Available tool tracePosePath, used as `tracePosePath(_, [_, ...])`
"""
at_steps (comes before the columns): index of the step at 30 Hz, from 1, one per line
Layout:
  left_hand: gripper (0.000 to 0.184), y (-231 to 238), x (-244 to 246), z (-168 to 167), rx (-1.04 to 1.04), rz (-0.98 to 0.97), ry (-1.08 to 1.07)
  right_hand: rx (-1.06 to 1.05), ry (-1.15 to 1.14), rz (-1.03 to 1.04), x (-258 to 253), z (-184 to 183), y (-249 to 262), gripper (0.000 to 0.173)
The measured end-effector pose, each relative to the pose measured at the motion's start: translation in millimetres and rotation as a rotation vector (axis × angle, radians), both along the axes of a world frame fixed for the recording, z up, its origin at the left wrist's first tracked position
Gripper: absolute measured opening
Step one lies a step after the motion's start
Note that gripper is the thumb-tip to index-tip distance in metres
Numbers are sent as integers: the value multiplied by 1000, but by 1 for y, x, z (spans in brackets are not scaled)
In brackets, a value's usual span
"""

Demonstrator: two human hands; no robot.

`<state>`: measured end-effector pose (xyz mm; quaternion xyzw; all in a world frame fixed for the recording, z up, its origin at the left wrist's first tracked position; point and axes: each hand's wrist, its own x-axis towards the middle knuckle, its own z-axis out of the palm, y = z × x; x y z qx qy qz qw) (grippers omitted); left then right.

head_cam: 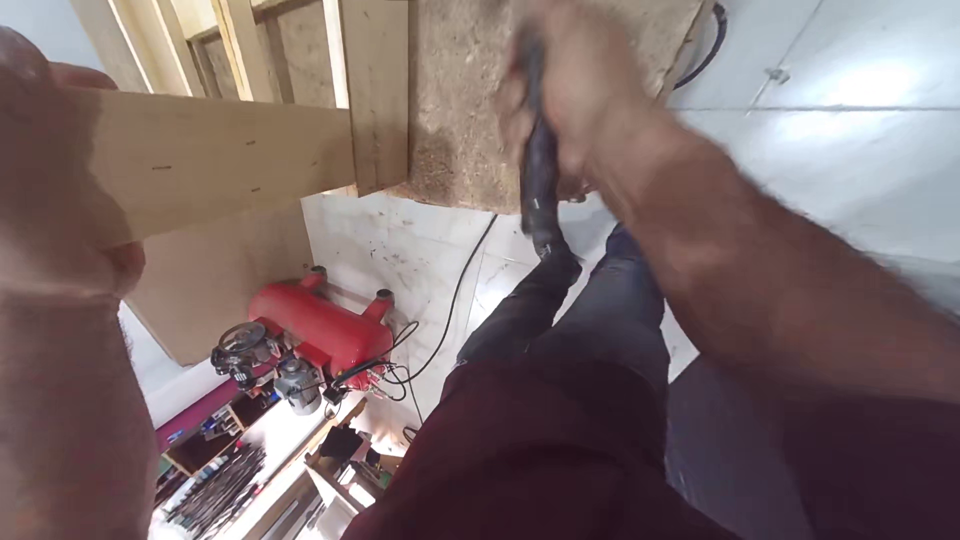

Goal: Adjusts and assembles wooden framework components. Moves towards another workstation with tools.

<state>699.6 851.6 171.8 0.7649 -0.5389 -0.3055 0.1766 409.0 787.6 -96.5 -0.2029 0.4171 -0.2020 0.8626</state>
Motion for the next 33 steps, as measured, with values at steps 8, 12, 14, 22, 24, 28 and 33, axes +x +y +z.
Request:
tracePosePath(8, [24, -4, -4, 2, -1, 12, -23, -34, 11, 347, 17, -1, 40, 58])
tracePosePath(12, [23, -6, -5, 1, 3, 77, -36, 7, -40, 58, 25, -4, 30, 55])
tracePosePath(14, [23, -3, -8, 0, 5, 101, -54, -19, -37, 342, 31, -3, 51, 57])
tracePosePath(22, [23, -8, -4, 0, -26, 69, -4, -53, -12, 190, 30, 2, 38, 57])
tracePosePath(24, [25, -8, -5, 0, -17, 80, 1, -46, -5, 391, 30, 2, 48, 59])
tracePosePath(28, [25, -5, 0, 0, -24, 51, 3, -10, -7, -34, 18, -2, 11, 57])
tracePosePath(33, [26, -9, 0, 0, -42, 75, 6, -23, 2, 436, 32, 3, 51, 60])
